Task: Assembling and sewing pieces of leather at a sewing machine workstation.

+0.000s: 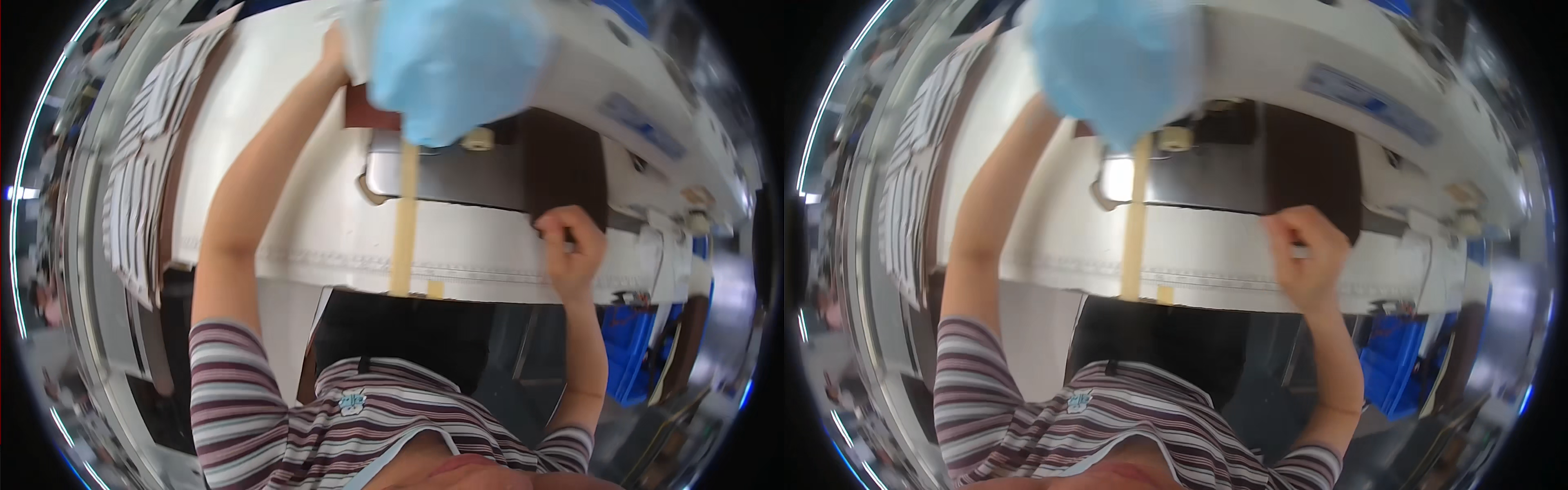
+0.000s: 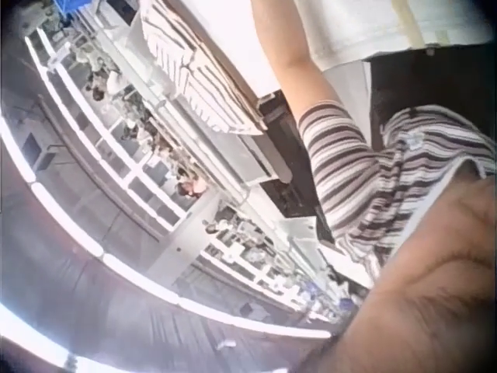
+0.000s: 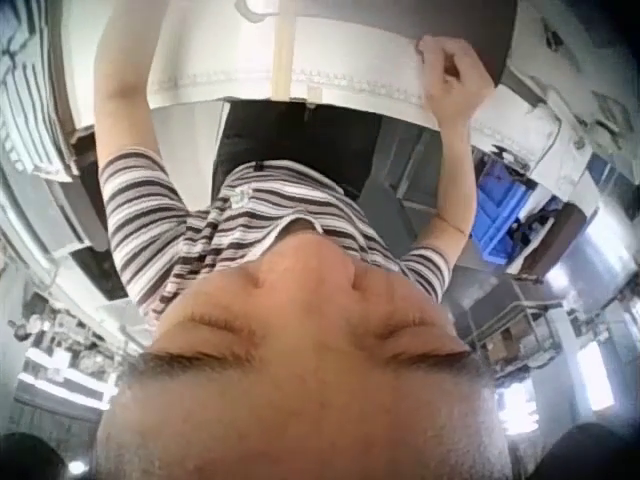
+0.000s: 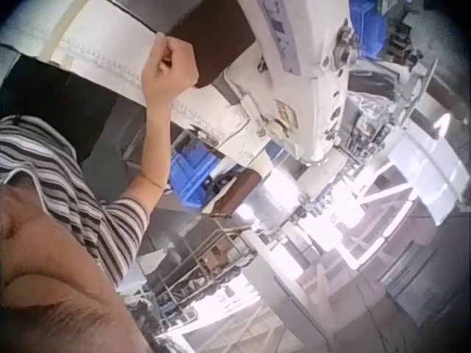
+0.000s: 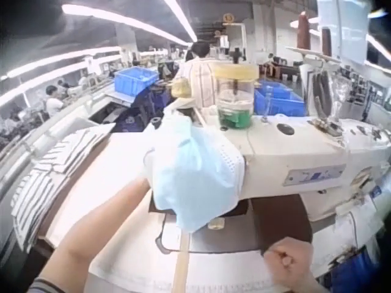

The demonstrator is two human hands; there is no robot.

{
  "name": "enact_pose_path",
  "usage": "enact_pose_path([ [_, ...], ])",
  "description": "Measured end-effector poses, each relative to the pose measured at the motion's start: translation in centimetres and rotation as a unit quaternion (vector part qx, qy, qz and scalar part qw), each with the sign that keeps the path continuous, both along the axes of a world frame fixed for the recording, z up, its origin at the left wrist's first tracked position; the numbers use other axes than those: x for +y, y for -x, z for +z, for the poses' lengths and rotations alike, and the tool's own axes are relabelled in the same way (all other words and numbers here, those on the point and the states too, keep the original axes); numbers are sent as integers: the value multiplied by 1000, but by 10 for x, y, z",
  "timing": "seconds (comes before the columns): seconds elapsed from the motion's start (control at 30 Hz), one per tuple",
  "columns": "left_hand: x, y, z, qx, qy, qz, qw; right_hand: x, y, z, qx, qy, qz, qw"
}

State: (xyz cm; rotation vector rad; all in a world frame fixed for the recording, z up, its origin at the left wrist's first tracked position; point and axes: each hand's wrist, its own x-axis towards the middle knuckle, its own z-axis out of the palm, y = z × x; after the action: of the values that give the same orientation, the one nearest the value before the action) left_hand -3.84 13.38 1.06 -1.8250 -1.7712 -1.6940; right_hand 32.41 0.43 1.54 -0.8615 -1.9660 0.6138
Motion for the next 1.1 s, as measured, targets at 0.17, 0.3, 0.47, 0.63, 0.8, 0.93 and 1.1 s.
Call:
enact_pose_path([
  [0.17,-156,81,61,-122,-29,-84,989,24,-10,-29,29,15,-115,993],
  [0.3,-366,85,148,-50,495,32,867,22,-8,-26,-13,-7,-113,993],
  [0.47,-526,91,43,-137,646,20,751,23,8,-24,-89,-76,-143,983],
  [0.63,-550,137,-98,-100,517,279,803,24,12,-21,-195,-118,-199,953],
  [0.8,-519,174,-121,-167,443,265,840,32,-3,-32,-241,-182,-202,932],
  [0.93,-521,192,-138,-435,354,157,813,40,-10,-24,-255,-129,-149,947],
  [1.1,-553,231,-259,-616,113,242,741,71,-30,-14,-300,17,-103,948],
])
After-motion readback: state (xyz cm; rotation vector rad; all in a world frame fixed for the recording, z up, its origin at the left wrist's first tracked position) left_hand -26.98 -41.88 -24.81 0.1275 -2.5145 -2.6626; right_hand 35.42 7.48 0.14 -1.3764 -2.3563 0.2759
